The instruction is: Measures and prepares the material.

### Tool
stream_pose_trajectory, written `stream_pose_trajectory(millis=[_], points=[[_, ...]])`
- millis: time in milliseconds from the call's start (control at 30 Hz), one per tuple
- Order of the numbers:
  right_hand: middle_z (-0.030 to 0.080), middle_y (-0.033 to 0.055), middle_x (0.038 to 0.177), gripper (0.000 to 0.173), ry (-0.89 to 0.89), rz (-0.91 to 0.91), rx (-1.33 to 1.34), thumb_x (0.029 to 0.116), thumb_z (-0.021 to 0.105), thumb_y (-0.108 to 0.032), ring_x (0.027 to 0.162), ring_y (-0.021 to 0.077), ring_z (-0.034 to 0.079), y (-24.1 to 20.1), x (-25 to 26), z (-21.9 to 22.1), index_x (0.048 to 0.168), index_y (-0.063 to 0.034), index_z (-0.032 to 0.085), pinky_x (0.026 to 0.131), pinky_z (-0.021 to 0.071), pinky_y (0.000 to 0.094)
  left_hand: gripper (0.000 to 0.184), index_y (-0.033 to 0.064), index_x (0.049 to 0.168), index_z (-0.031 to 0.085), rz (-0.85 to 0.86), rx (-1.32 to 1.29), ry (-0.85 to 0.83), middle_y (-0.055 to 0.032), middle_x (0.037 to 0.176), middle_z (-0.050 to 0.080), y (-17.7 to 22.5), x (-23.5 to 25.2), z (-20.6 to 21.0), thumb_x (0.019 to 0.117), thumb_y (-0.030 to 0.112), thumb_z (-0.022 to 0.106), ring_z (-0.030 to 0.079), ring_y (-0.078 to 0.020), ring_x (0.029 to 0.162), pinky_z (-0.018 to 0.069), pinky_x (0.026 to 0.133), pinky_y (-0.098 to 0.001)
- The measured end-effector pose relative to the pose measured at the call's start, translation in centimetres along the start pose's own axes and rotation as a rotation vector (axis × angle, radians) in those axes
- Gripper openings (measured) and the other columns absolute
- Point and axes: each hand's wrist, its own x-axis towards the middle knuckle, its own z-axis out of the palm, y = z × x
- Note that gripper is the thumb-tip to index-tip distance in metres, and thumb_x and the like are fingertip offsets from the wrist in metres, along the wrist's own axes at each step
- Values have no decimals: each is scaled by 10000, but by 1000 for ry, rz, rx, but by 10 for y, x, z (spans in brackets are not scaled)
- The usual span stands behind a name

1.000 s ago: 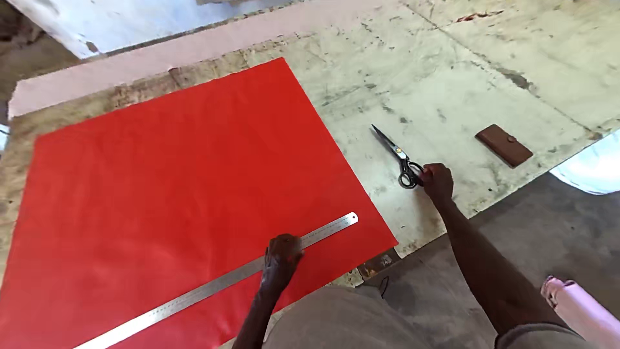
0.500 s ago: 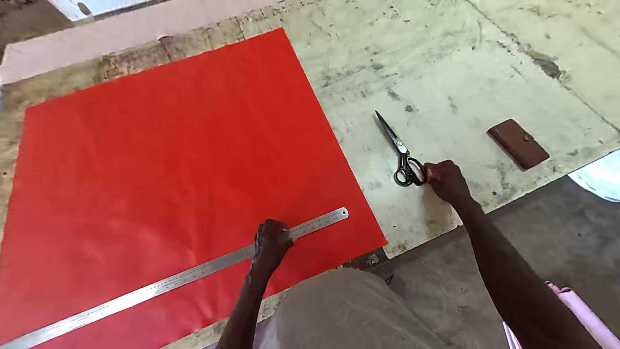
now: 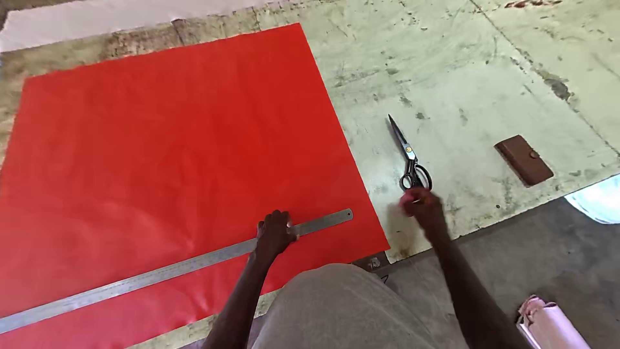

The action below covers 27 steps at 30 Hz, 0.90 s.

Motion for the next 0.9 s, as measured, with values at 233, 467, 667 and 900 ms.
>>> stream_pose_trajectory(millis=[233, 467, 667, 900], points=[[712, 106, 906, 297, -51, -79, 203, 977, 675, -128, 698, 236, 695, -15, -73, 111, 1261, -103, 592, 605, 610, 403, 456, 82, 1126, 693, 38, -5, 13, -162, 1162, 657, -2, 0, 2, 802, 349, 870, 606, -383, 1139, 486, 936, -639], [713, 51, 827, 181, 101, -219, -40, 927, 714, -166, 672, 146, 669, 1, -60, 132, 1074, -61, 727, 639, 595, 371, 429, 103, 1092, 696, 56, 9, 25, -134, 1116, 654, -6, 3, 6, 807, 377, 862, 613, -359, 1098, 499, 900, -612], [669, 84, 892, 125, 125, -373, -203, 968, 677, -159, 671, 188, 628, 0, -75, 137, 1057, -75, 702, 588, 561, 403, 439, 93, 1104, 698, 56, 1, 20, -144, 1128, 662, -5, 2, 5, 811, 376, 863, 611, -369, 1116, 492, 919, -623], [665, 108, 878, 109, 87, -378, -325, 957, 678, -150, 711, 233, 648, -5, -70, 137, 988, -47, 698, 631, 571, 439, 430, 96, 1104, 703, 64, 1, 29, -152, 1137, 661, -5, 2, 4, 819, 378, 858, 610, -382, 1118, 494, 914, -625]])
